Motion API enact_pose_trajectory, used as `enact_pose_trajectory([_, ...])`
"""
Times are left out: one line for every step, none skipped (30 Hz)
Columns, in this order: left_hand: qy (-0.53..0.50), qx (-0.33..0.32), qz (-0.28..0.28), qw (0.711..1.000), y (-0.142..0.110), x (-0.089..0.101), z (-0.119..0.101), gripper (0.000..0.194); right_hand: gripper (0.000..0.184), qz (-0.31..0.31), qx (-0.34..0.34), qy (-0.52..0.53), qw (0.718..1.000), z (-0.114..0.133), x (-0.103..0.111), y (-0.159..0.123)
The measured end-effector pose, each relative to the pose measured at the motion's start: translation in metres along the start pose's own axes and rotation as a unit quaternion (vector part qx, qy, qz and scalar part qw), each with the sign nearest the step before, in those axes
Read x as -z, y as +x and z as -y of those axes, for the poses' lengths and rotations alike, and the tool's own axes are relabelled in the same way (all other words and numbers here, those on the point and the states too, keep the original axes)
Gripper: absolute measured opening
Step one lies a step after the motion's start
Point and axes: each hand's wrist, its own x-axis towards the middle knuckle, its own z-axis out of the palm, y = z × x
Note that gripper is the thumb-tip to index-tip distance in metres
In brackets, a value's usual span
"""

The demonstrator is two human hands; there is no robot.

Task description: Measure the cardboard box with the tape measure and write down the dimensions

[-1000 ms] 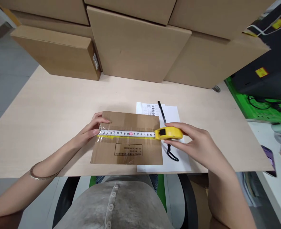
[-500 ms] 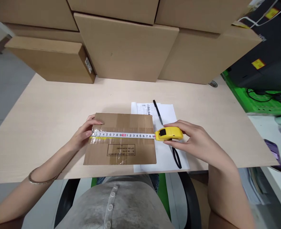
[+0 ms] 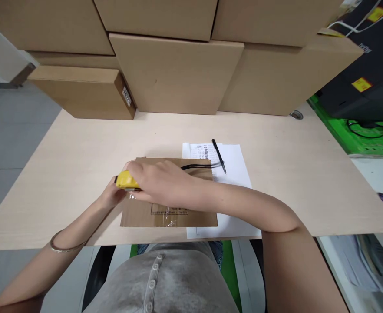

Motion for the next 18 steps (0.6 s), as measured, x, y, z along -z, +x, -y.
enact_pose_trajectory([-0.008,-0.001,0.000,1.000,0.000,-0.002,-0.002,0.053,0.038,0.004,0.008,-0.019,1.000,0.004,-0.002,0.002])
enact_pose_trajectory([-0.013,-0.002,0.003,1.000,-0.001,-0.004,-0.004,0.057,0.039,0.005,0.007,-0.023,1.000,0.006,-0.001,0.001])
enact_pose_trajectory([-0.019,0.000,0.008,1.000,-0.001,-0.007,-0.007,0.062,0.040,0.003,-0.008,-0.008,1.000,0.007,0.003,-0.004])
enact_pose_trajectory([-0.028,0.005,0.008,1.000,-0.001,-0.010,-0.009,0.067,0.040,-0.006,-0.037,0.026,0.999,0.005,0.008,-0.012])
enact_pose_trajectory([-0.037,0.016,0.002,0.999,-0.002,-0.014,-0.012,0.068,0.040,-0.027,-0.078,0.074,0.994,0.000,0.014,-0.023])
enact_pose_trajectory([-0.046,0.031,-0.014,0.998,-0.002,-0.018,-0.014,0.068,0.042,-0.058,-0.129,0.127,0.982,-0.006,0.020,-0.037])
enact_pose_trajectory([-0.053,0.048,-0.036,0.997,-0.002,-0.022,-0.016,0.068,0.045,-0.103,-0.187,0.175,0.961,-0.014,0.026,-0.052])
enact_pose_trajectory([-0.058,0.066,-0.060,0.994,-0.002,-0.027,-0.019,0.068,0.047,-0.160,-0.241,0.213,0.933,-0.024,0.031,-0.067])
enact_pose_trajectory([-0.059,0.082,-0.079,0.992,-0.002,-0.031,-0.021,0.068,0.047,-0.212,-0.296,0.240,0.900,-0.034,0.034,-0.082])
enact_pose_trajectory([-0.059,0.095,-0.089,0.990,-0.002,-0.035,-0.023,0.070,0.045,-0.256,-0.349,0.261,0.863,-0.043,0.035,-0.096])
enact_pose_trajectory([-0.058,0.103,-0.091,0.989,-0.002,-0.039,-0.025,0.071,0.044,-0.275,-0.389,0.284,0.832,-0.052,0.035,-0.108])
enact_pose_trajectory([-0.055,0.107,-0.088,0.989,-0.002,-0.042,-0.027,0.071,0.043,-0.277,-0.418,0.308,0.809,-0.058,0.032,-0.118])
enact_pose_trajectory([-0.053,0.110,-0.080,0.989,-0.002,-0.046,-0.030,0.070,0.043,-0.265,-0.434,0.333,0.794,-0.063,0.029,-0.126])
enact_pose_trajectory([-0.052,0.110,-0.071,0.990,-0.002,-0.049,-0.032,0.068,0.043,-0.246,-0.439,0.357,0.787,-0.065,0.026,-0.133])
enact_pose_trajectory([-0.054,0.112,-0.062,0.990,-0.002,-0.052,-0.035,0.067,0.043,-0.231,-0.438,0.377,0.782,-0.065,0.022,-0.138])
enact_pose_trajectory([-0.062,0.115,-0.056,0.990,-0.002,-0.055,-0.039,0.067,0.043,-0.225,-0.435,0.393,0.778,-0.064,0.019,-0.142])
enact_pose_trajectory([-0.074,0.117,-0.056,0.989,-0.002,-0.058,-0.043,0.068,0.043,-0.232,-0.431,0.406,0.772,-0.061,0.016,-0.146])
enact_pose_trajectory([-0.087,0.116,-0.065,0.987,-0.002,-0.062,-0.048,0.067,0.042,-0.248,-0.426,0.415,0.765,-0.056,0.014,-0.150])
